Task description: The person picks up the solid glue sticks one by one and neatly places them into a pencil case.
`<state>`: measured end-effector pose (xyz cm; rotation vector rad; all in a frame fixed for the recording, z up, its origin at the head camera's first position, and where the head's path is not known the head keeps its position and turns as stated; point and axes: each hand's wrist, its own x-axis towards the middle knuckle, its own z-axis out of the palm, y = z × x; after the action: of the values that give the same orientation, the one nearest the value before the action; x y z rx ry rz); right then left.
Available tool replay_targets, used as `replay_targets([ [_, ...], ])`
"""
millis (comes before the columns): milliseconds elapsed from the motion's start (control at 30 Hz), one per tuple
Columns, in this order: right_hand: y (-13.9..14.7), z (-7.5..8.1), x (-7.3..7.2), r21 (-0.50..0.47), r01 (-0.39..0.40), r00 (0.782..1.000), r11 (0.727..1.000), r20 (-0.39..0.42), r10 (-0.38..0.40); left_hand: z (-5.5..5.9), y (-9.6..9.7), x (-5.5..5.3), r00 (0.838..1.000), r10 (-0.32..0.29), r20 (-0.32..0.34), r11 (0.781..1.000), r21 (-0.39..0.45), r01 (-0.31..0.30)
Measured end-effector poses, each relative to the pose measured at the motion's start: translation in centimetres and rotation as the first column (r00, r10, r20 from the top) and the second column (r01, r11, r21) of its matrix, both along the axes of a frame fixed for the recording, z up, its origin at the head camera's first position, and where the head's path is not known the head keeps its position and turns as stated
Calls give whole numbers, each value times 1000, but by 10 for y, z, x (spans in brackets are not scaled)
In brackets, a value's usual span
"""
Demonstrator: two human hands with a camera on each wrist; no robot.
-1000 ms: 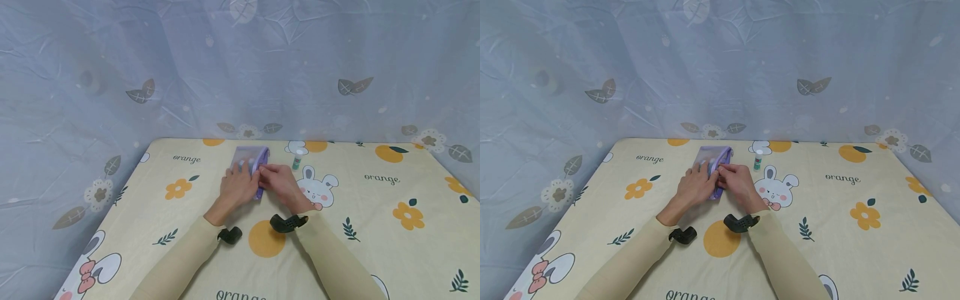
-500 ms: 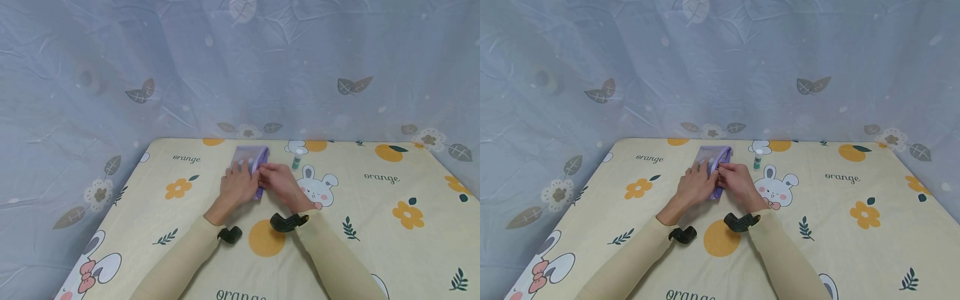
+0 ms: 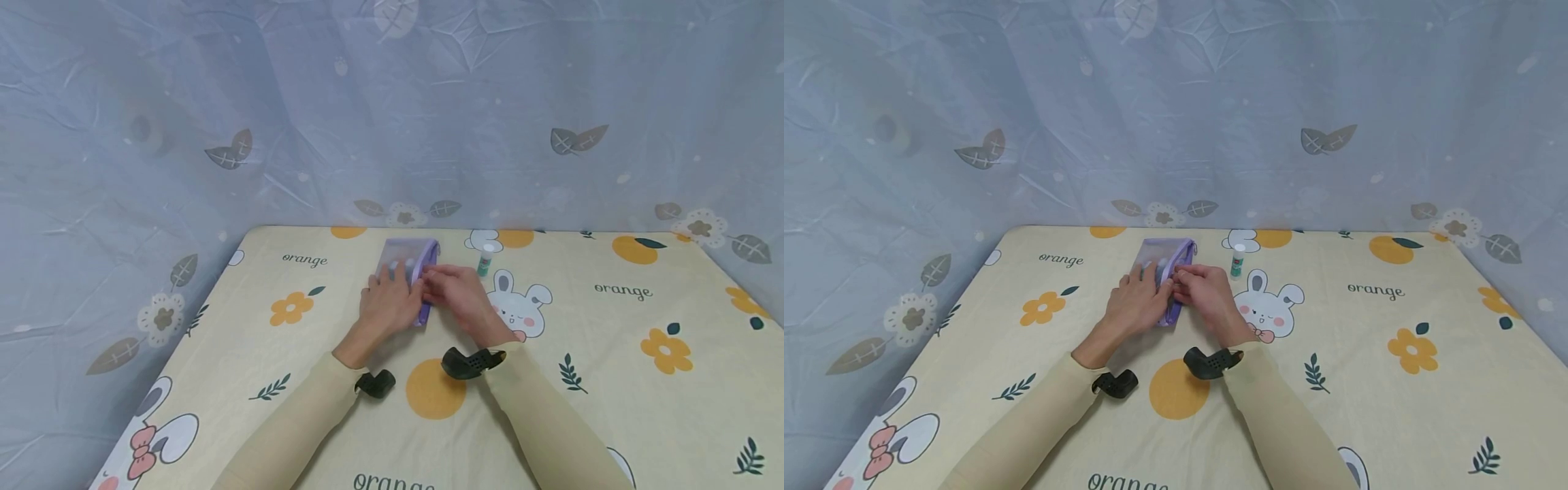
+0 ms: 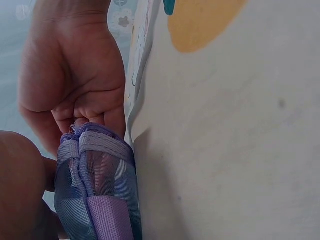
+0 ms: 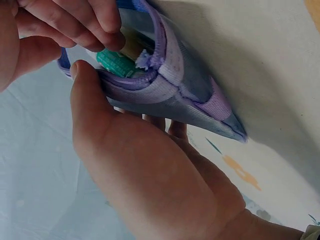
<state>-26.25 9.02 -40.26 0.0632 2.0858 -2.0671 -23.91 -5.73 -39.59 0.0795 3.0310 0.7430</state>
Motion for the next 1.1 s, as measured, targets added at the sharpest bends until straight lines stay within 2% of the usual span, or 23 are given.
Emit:
replay_targets([
  [500,7,13,2,106,38,990,994,-141,-23,0,0,0,1000,0,-1,1000,-4,0],
  [867,8,20,4,300,134,962,945,-266,-52,0,0,2,1000,6,1,1000,-6,-6],
  [1100,15,26,4,298,164,944,940,-324,-62,1,1,2,1000,2,0,1000,10,-2],
])
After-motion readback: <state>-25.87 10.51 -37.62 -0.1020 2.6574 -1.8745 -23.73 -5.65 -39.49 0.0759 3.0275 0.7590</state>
